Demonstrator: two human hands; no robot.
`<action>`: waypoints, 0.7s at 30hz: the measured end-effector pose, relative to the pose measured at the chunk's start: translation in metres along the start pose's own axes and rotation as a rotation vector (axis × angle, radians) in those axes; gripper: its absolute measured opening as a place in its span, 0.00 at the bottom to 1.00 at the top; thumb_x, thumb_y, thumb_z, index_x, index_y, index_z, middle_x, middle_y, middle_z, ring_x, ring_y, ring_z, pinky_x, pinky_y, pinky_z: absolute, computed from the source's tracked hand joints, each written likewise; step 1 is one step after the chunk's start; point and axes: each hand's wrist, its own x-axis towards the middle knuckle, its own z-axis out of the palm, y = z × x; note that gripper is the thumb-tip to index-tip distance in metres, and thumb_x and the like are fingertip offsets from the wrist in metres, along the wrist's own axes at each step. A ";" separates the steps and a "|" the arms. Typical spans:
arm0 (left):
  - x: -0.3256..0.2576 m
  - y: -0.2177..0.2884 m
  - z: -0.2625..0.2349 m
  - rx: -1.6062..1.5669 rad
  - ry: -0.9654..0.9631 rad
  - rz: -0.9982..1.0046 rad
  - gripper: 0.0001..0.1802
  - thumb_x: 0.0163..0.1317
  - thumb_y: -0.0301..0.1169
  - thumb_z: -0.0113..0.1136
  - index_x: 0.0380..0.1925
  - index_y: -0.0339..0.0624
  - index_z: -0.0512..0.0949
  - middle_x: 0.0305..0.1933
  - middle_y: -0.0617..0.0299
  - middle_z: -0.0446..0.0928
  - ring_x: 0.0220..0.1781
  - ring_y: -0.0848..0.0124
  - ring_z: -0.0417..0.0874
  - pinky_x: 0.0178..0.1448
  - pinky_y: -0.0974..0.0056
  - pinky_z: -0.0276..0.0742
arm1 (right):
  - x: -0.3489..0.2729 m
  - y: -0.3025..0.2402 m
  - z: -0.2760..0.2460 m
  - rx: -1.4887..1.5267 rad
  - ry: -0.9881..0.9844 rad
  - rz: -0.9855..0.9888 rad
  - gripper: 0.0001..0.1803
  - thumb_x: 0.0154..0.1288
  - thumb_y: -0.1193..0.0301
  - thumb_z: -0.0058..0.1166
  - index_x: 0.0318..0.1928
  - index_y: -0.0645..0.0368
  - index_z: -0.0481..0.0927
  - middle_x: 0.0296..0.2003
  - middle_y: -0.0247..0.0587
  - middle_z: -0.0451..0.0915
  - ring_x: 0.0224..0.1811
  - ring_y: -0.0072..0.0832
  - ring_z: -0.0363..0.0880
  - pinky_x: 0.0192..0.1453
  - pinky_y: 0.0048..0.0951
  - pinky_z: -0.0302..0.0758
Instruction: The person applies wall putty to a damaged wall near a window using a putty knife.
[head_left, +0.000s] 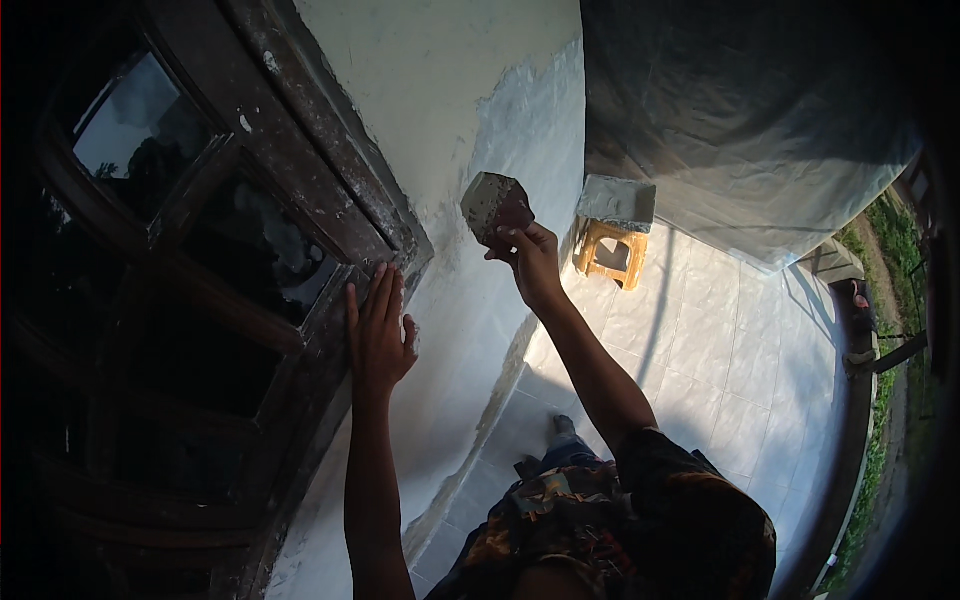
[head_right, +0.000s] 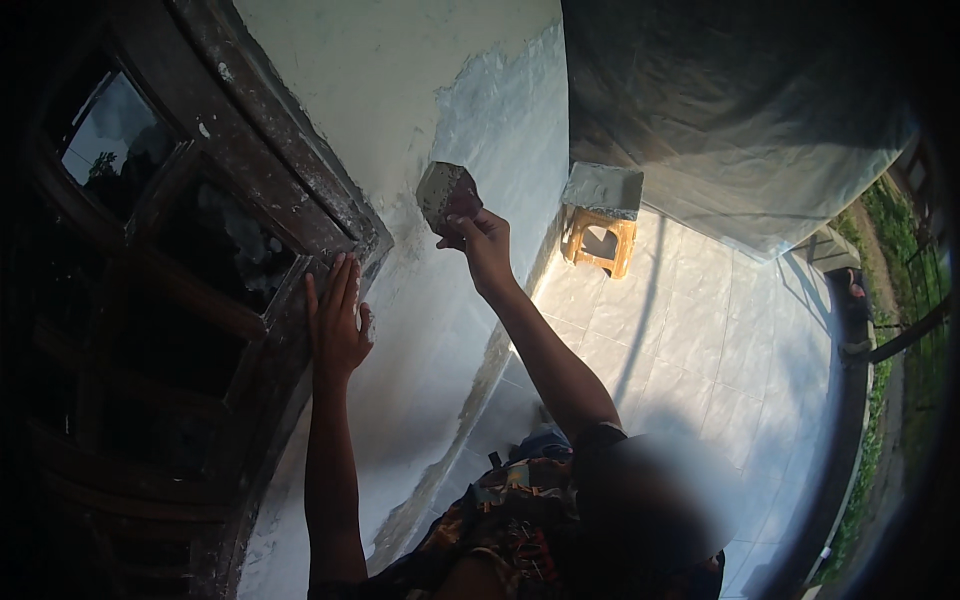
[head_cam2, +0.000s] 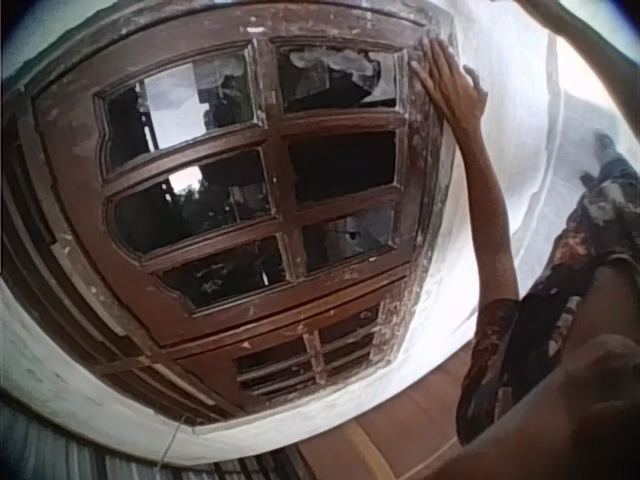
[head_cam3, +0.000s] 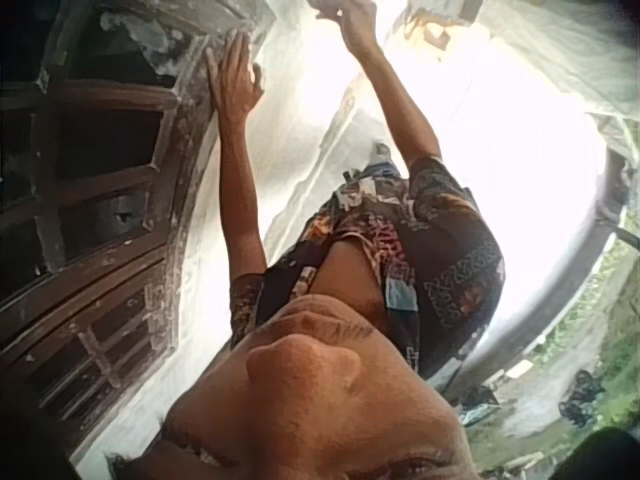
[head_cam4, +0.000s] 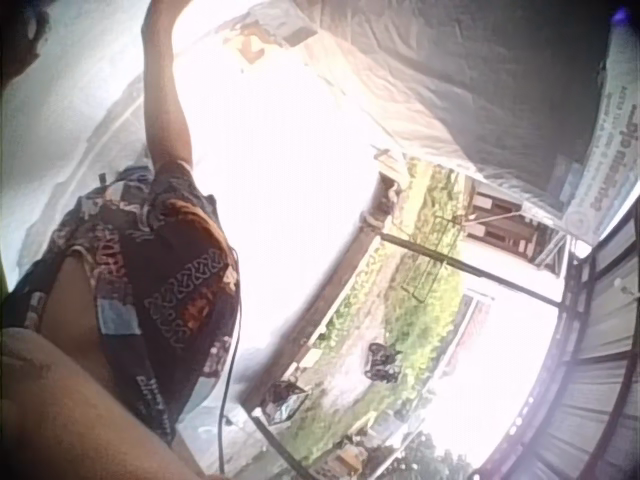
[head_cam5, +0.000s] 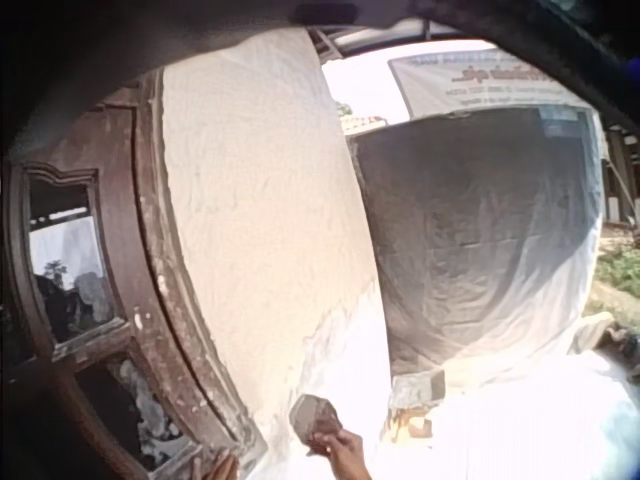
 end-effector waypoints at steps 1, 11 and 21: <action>0.000 0.000 0.000 0.004 0.000 0.001 0.32 0.65 0.32 0.45 0.70 0.36 0.63 0.76 0.54 0.62 0.80 0.65 0.57 0.82 0.42 0.38 | 0.005 0.003 -0.001 -0.098 0.008 -0.114 0.09 0.65 0.80 0.51 0.41 0.68 0.83 0.31 0.41 0.82 0.31 0.26 0.81 0.37 0.32 0.82; 0.002 0.001 0.000 0.003 -0.044 -0.025 0.31 0.71 0.40 0.39 0.69 0.36 0.65 0.76 0.54 0.62 0.79 0.62 0.58 0.80 0.37 0.35 | 0.082 0.005 -0.011 -0.993 -0.035 -0.973 0.27 0.56 0.84 0.59 0.59 0.59 0.80 0.24 0.36 0.72 0.24 0.25 0.66 0.30 0.27 0.69; 0.003 0.000 0.001 0.024 -0.088 -0.087 0.31 0.66 0.38 0.42 0.68 0.38 0.67 0.75 0.55 0.63 0.79 0.63 0.60 0.79 0.36 0.41 | 0.062 0.078 -0.052 -1.224 -0.153 -0.881 0.30 0.59 0.79 0.65 0.63 0.59 0.75 0.31 0.40 0.78 0.36 0.37 0.74 0.43 0.34 0.76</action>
